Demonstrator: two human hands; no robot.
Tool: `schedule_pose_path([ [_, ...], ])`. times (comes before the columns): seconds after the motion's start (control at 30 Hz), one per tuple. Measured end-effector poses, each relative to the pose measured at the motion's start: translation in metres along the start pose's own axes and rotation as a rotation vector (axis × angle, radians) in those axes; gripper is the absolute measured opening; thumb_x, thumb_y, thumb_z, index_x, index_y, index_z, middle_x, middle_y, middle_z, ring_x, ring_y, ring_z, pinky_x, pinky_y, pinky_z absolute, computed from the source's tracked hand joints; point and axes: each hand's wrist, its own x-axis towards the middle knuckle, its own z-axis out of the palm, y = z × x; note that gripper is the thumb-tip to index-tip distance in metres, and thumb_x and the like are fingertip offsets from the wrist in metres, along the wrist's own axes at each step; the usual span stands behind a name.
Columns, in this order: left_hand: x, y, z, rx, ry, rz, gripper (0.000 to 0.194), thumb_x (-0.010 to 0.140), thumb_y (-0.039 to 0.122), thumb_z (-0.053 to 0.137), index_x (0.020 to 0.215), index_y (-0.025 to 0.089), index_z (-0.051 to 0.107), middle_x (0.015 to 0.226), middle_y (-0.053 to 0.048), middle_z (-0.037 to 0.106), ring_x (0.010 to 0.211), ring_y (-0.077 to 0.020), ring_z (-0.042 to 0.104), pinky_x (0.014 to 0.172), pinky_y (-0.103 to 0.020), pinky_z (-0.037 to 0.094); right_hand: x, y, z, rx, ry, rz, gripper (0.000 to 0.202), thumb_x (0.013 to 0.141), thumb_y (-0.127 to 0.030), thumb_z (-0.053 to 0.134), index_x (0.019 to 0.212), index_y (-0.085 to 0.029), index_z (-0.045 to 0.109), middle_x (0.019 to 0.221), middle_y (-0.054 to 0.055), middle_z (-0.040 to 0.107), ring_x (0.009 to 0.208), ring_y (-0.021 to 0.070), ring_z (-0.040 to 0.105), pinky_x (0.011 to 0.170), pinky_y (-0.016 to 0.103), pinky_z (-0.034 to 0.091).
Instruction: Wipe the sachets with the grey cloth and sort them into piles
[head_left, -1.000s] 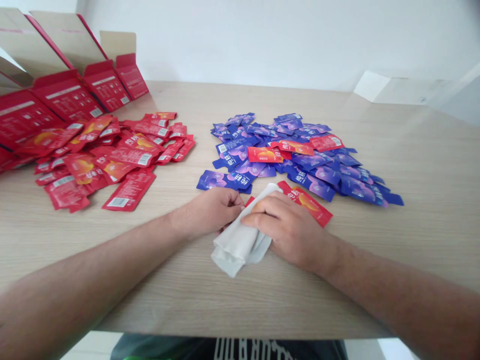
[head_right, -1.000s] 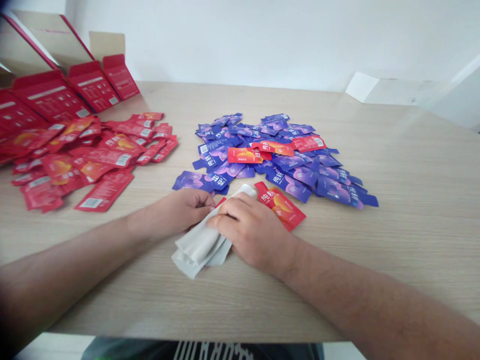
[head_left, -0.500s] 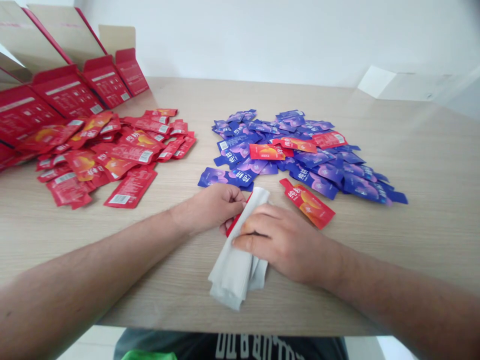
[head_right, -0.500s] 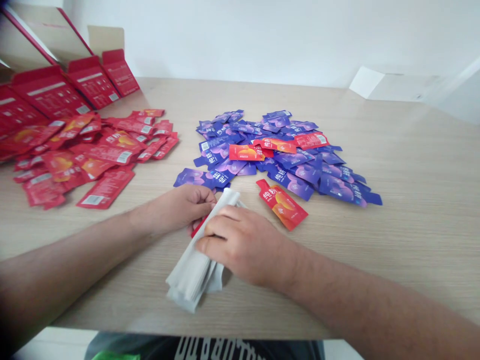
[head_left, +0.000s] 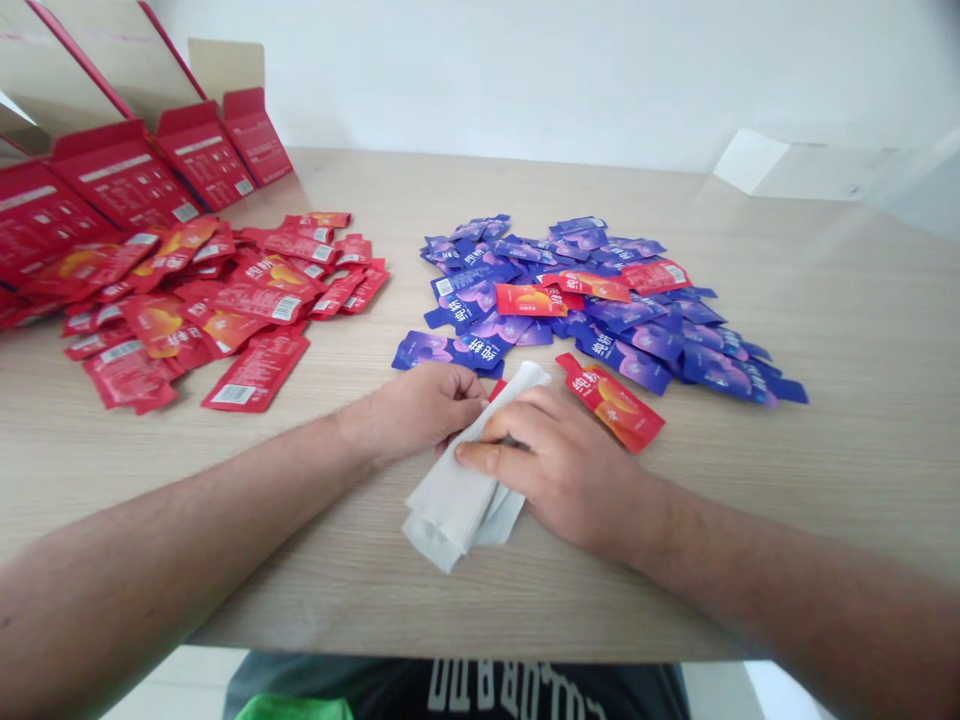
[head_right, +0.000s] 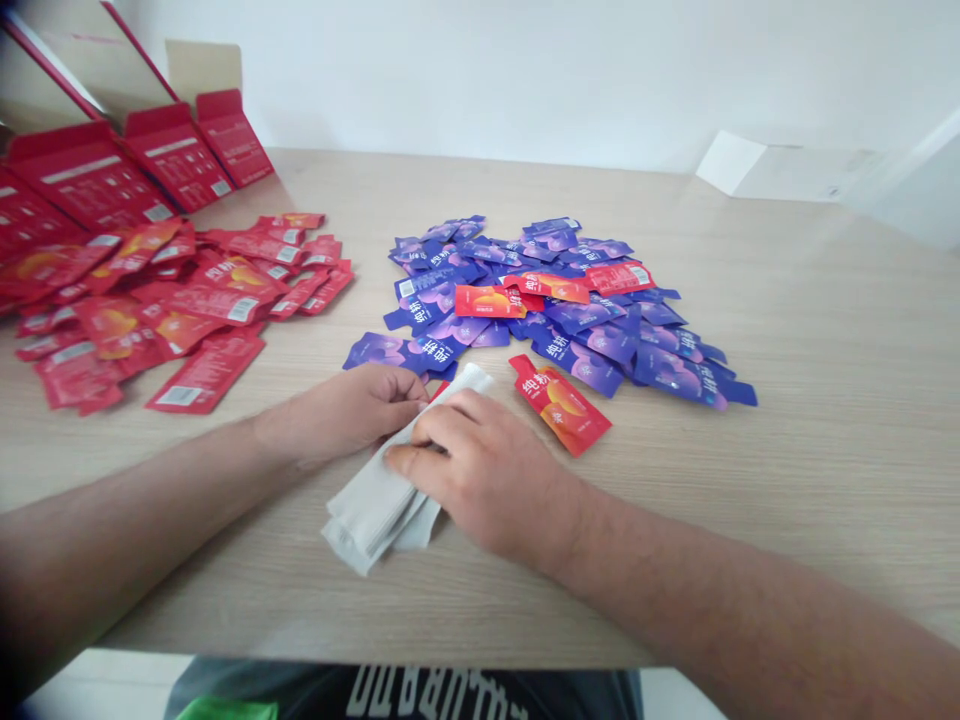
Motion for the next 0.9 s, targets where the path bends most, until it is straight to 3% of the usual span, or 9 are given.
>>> schedule_pose_path([
  [0.1, -0.0002, 0.0012, -0.0004, -0.020, -0.066, -0.030, 0.023, 0.090, 0.036, 0.055, 0.076, 0.019, 0.062, 0.059, 0.003, 0.059, 0.046, -0.0094, 0.054, 0.042, -0.019, 0.040, 0.0004, -0.0001, 0.0003, 0.011, -0.041, -0.072, 0.025, 0.103, -0.027, 0.052, 0.121, -0.022, 0.070, 0.110, 0.006, 0.068, 0.104, 0.0246, 0.055, 0.094, 0.043, 0.048],
  [0.27, 0.0006, -0.0011, -0.0005, -0.004, 0.003, 0.020, 0.019, 0.089, 0.032, 0.056, 0.077, 0.018, 0.062, 0.061, 0.004, 0.059, 0.046, -0.0077, 0.052, 0.042, -0.017, 0.038, -0.0005, 0.0027, -0.0004, 0.014, 0.033, 0.034, 0.026, 0.102, -0.025, 0.055, 0.122, -0.020, 0.071, 0.110, 0.008, 0.068, 0.106, 0.0246, 0.054, 0.093, 0.042, 0.048],
  [0.4, 0.0012, -0.0007, 0.0004, -0.062, -0.108, -0.023, 0.024, 0.092, 0.035, 0.053, 0.075, 0.019, 0.060, 0.057, 0.004, 0.060, 0.045, -0.0091, 0.054, 0.043, -0.018, 0.044, -0.0009, 0.0027, -0.0022, 0.040, -0.053, -0.089, 0.023, 0.102, -0.027, 0.055, 0.118, -0.023, 0.072, 0.109, 0.005, 0.069, 0.104, 0.0231, 0.055, 0.095, 0.041, 0.046],
  [0.6, 0.0020, -0.0025, 0.0011, -0.043, 0.018, -0.025, 0.023, 0.090, 0.037, 0.058, 0.077, 0.019, 0.059, 0.055, 0.004, 0.058, 0.041, -0.0088, 0.052, 0.037, -0.017, 0.039, -0.0034, 0.0078, -0.0001, 0.035, 0.037, 0.058, 0.025, 0.102, -0.025, 0.056, 0.121, -0.022, 0.072, 0.110, 0.008, 0.068, 0.106, 0.0236, 0.055, 0.092, 0.040, 0.047],
  [0.77, 0.0021, -0.0026, 0.0011, -0.097, -0.064, -0.039, 0.022, 0.094, 0.036, 0.055, 0.081, 0.019, 0.058, 0.055, 0.003, 0.061, 0.042, -0.0095, 0.056, 0.040, -0.018, 0.046, -0.0041, 0.0010, -0.0051, 0.061, -0.105, -0.108, 0.023, 0.102, -0.027, 0.055, 0.115, -0.024, 0.074, 0.105, 0.005, 0.069, 0.102, 0.0229, 0.055, 0.092, 0.040, 0.046],
  [0.9, 0.0027, -0.0047, 0.0018, -0.147, -0.052, -0.045, 0.020, 0.095, 0.034, 0.055, 0.081, 0.019, 0.056, 0.055, 0.003, 0.062, 0.043, -0.0096, 0.057, 0.039, -0.017, 0.046, -0.0084, 0.0084, -0.0094, 0.111, -0.110, -0.053, 0.022, 0.101, -0.026, 0.057, 0.116, -0.023, 0.073, 0.105, 0.006, 0.068, 0.102, 0.0226, 0.055, 0.093, 0.040, 0.045],
])
